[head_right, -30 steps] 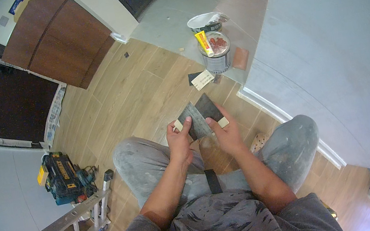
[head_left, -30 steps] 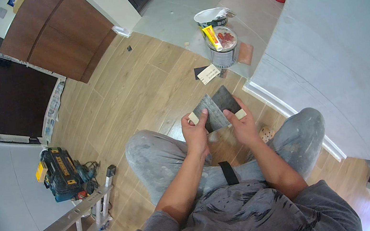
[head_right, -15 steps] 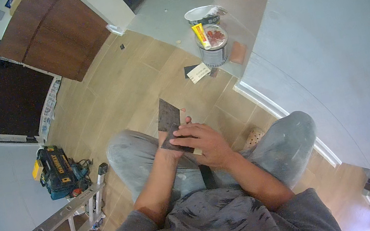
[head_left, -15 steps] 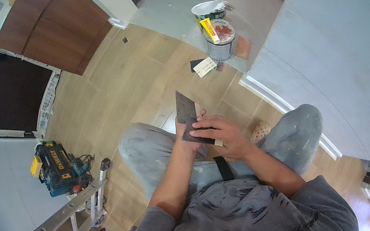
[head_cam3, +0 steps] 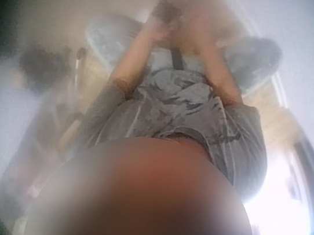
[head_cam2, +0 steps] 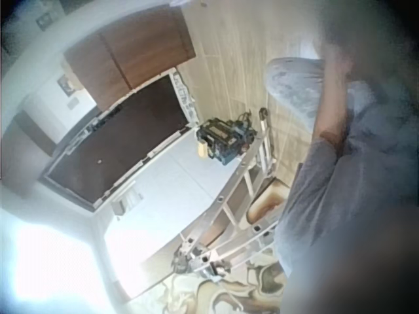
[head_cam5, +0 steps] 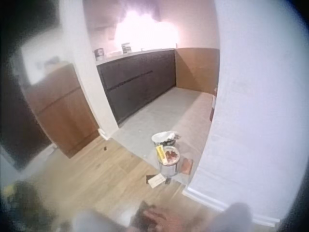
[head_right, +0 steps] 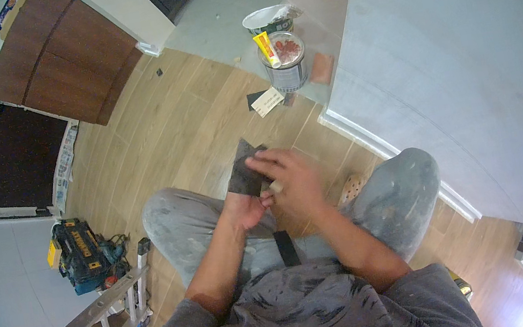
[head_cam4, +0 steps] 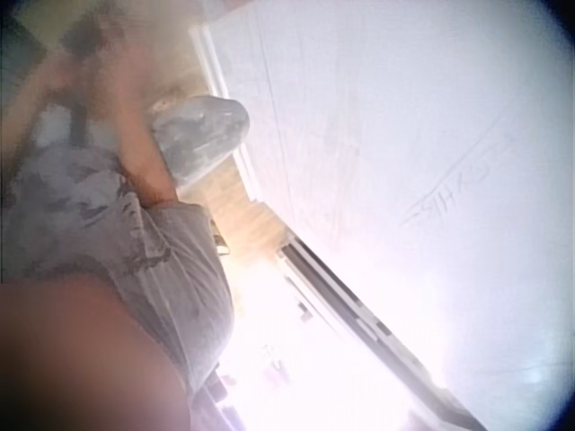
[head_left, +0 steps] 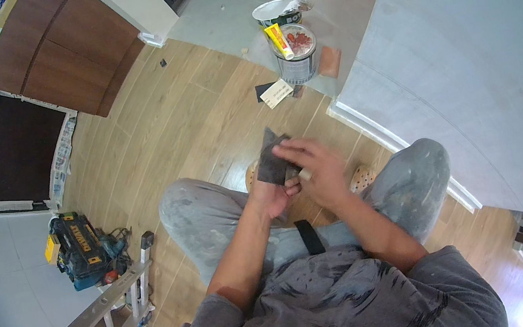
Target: The person sits on the floor and uses a putty knife to apply compound to the wall baseboard. They scrape the tool against a container to load material and smooth the surface along the baseboard.
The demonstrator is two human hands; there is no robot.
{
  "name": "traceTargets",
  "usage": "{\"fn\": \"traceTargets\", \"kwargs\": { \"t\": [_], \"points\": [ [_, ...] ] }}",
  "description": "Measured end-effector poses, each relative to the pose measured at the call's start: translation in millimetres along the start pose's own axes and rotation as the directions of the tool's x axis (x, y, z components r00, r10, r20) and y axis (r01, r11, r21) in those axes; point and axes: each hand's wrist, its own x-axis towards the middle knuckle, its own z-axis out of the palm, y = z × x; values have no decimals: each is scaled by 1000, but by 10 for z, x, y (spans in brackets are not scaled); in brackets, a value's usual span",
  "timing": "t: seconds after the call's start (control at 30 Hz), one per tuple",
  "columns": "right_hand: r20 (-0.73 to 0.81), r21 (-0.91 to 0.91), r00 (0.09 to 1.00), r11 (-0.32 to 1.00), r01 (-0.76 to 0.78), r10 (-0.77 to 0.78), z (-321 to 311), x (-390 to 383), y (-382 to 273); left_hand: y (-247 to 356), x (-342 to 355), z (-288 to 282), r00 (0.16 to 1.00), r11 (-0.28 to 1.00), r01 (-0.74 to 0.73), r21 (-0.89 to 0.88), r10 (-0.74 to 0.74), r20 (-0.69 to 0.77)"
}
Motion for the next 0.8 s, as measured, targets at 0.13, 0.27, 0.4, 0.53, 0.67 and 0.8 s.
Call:
{"fn": "traceTargets", "kwargs": {
  "t": [0.13,0.27,0.4,0.53,0.67,0.8],
  "points": [
    [128,80,978,984,157,-166,25,-92,-112,5,82,-111,989,983,-55,176,78,-127],
    [115,183,975,969,166,-189,-4,-98,-71,-36,89,-96,980,983,-111,147,133,-148],
    [-69,219,996,975,-33,49,6,4,123,-97,17,72,974,953,8,303,61,-217],
    [-157,638,863,716,-282,480,-73,142,299,-57,-32,279,998,966,-29,256,40,-38],
    [37,935,717,229,-271,696,-226,95,272,54,-23,317,981,981,-107,163,131,-142],
    [208,936,696,65,-345,687,-236,76,220,61,9,207,990,921,114,373,-72,-124]
  ]
}}
